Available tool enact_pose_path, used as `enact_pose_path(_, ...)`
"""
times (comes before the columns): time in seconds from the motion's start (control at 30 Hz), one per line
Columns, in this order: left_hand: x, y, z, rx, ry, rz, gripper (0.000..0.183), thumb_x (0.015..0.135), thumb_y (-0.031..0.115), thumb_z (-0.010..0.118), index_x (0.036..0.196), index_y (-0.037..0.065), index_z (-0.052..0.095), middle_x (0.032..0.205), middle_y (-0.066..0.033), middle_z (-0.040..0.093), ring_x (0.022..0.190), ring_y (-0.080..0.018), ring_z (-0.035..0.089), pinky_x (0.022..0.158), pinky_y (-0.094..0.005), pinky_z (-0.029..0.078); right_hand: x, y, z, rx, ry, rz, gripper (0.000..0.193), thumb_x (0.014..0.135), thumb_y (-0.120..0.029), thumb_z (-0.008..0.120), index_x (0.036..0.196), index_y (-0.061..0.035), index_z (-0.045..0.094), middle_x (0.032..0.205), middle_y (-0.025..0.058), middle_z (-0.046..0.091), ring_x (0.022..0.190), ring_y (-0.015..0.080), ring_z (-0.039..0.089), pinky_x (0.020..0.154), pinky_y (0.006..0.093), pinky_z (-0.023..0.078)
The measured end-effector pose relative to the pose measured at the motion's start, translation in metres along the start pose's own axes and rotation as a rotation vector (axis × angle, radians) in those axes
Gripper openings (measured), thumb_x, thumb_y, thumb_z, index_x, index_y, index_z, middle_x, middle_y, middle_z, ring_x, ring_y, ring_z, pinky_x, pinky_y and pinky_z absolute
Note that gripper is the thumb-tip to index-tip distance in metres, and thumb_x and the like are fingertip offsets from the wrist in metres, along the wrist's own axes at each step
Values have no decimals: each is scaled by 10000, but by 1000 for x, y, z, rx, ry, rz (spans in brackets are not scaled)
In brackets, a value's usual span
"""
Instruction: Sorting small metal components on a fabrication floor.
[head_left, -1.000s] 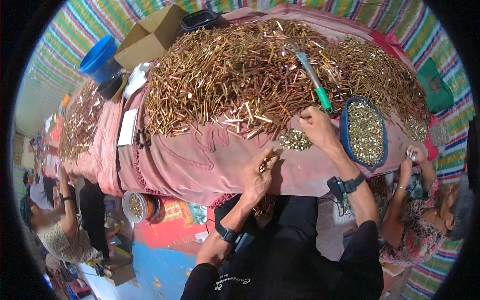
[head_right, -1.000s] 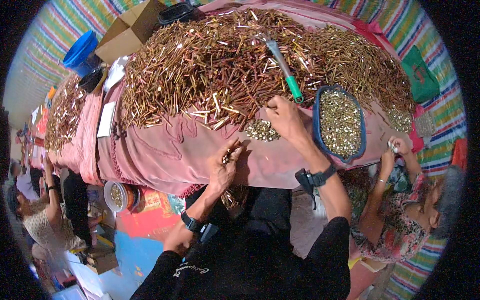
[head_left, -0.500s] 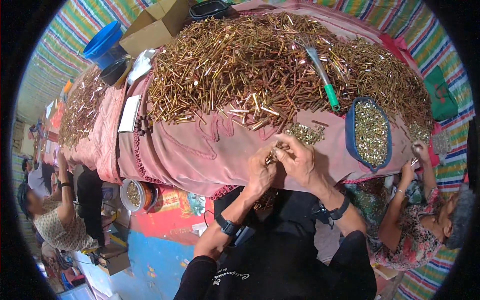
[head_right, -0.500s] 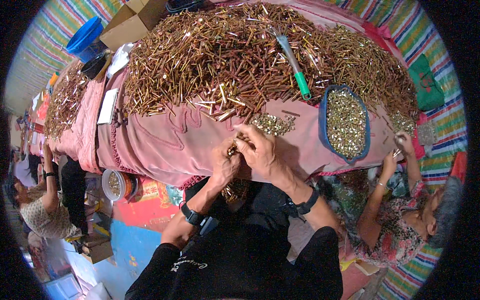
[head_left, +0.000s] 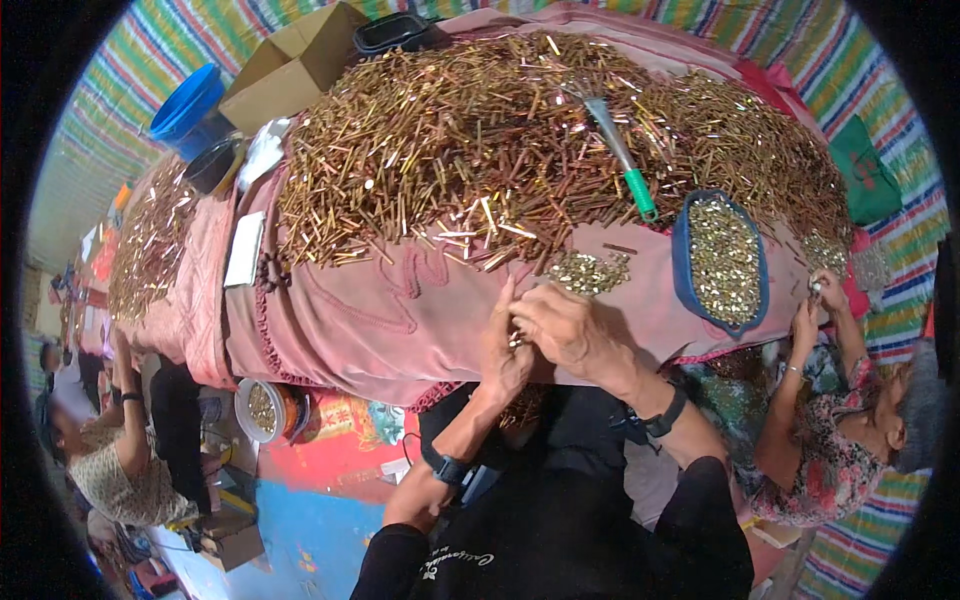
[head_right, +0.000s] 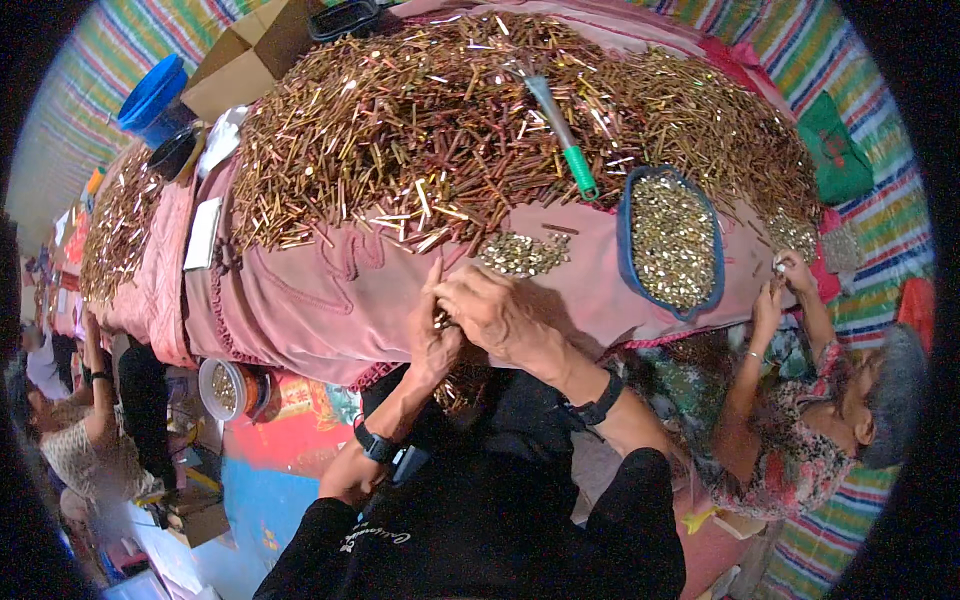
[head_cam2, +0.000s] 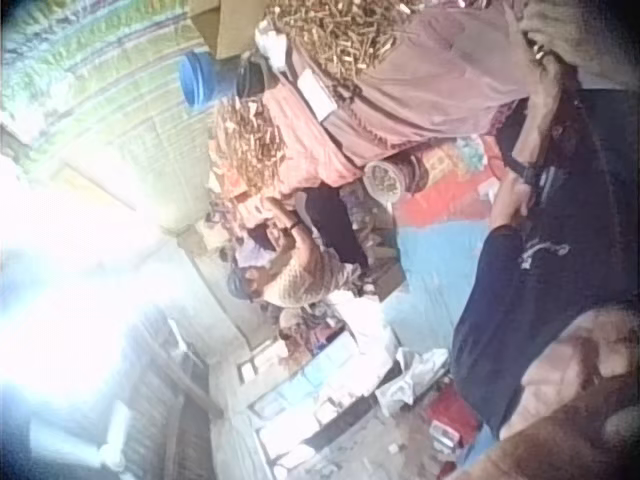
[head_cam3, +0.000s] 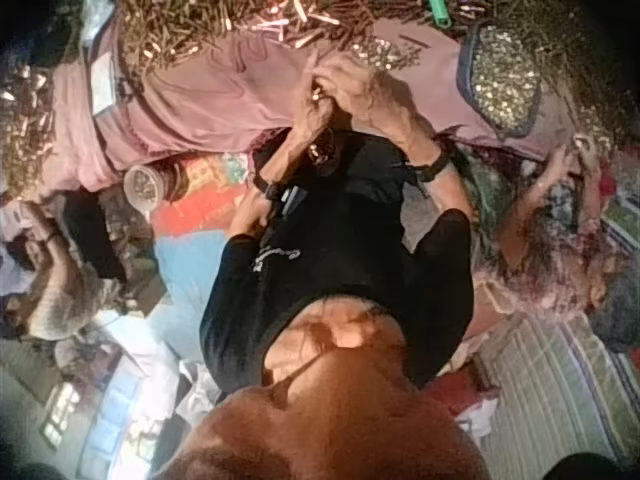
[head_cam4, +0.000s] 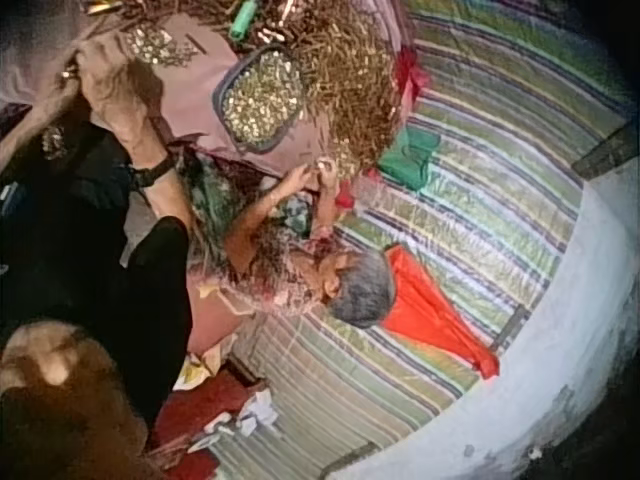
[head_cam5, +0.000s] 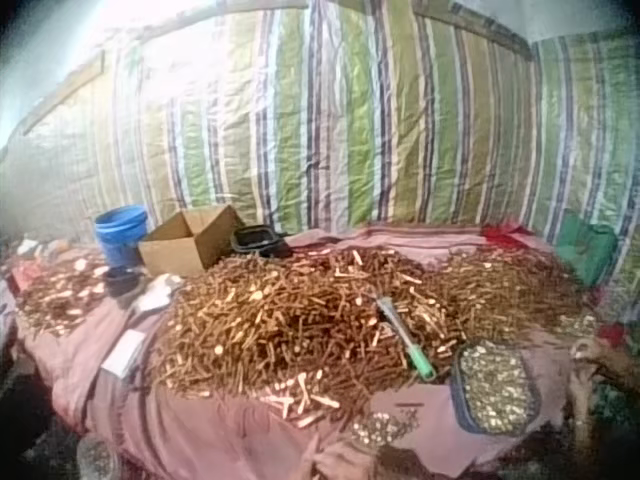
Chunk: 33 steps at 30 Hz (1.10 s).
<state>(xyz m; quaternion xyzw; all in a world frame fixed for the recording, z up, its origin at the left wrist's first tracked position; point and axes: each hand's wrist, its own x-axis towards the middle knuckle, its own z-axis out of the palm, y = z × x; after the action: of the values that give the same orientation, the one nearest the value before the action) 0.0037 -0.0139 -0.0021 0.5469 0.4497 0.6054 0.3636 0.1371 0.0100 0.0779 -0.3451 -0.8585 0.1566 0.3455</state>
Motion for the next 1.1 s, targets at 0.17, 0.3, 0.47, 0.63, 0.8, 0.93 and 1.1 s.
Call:
enact_pose_path(0.17,-6,-6,-6,44,-132,-24,446,970,-46,520,1407,46,513,1141,-166,675,997,-192,676,857,-301,541,-6,2,-19,77,98,171,143,877,-72,655,1008,-16,667,933,141,618,805,333,631,717,419,536)
enact_pose_path(0.3,-6,-5,-2,-71,-79,-13,466,956,-47,579,1405,61,520,1089,-158,699,973,-216,696,831,-331,566,-21,40,-53,-285,127,425,130,905,-126,632,964,-14,661,923,155,623,812,350,638,711,430,531)
enact_pose_path(0.47,-1,-3,0,122,-81,88,503,934,-45,612,1412,85,524,1073,-156,707,955,-231,707,817,-329,564,-35,100,-66,-462,-52,552,152,890,-159,635,892,-9,660,791,205,620,763,405,628,689,482,515)
enact_pose_path(0.63,-3,-5,-4,163,-111,80,515,929,-20,632,1419,95,523,1059,-146,716,944,-238,711,807,-327,564,-14,114,-60,-509,-185,593,169,805,-124,673,752,33,640,735,276,635,692,448,650,614,517,510)
enact_pose_path(0.8,-3,-4,-2,167,-102,66,499,925,-12,638,1403,97,545,1040,-137,727,931,-230,718,804,-323,569,-14,101,-54,-176,62,568,184,827,-139,649,862,42,662,702,160,655,589,289,644,603,381,515)
enact_pose_path(0.93,-4,-12,-1,145,-82,72,493,912,-37,629,1383,92,566,1044,-141,728,921,-225,722,794,-319,572,-9,59,-48,460,-10,905,291,864,-150,647,1072,53,659,707,99,667,627,162,657,559,307,526)
enact_pose_path(1.1,-4,-16,-3,117,-111,97,463,953,-25,589,1401,84,550,1080,-132,719,965,-174,688,838,-289,542,-12,24,-25,752,-55,768,293,963,-132,597,1190,52,628,852,69,674,714,97,637,648,246,542)
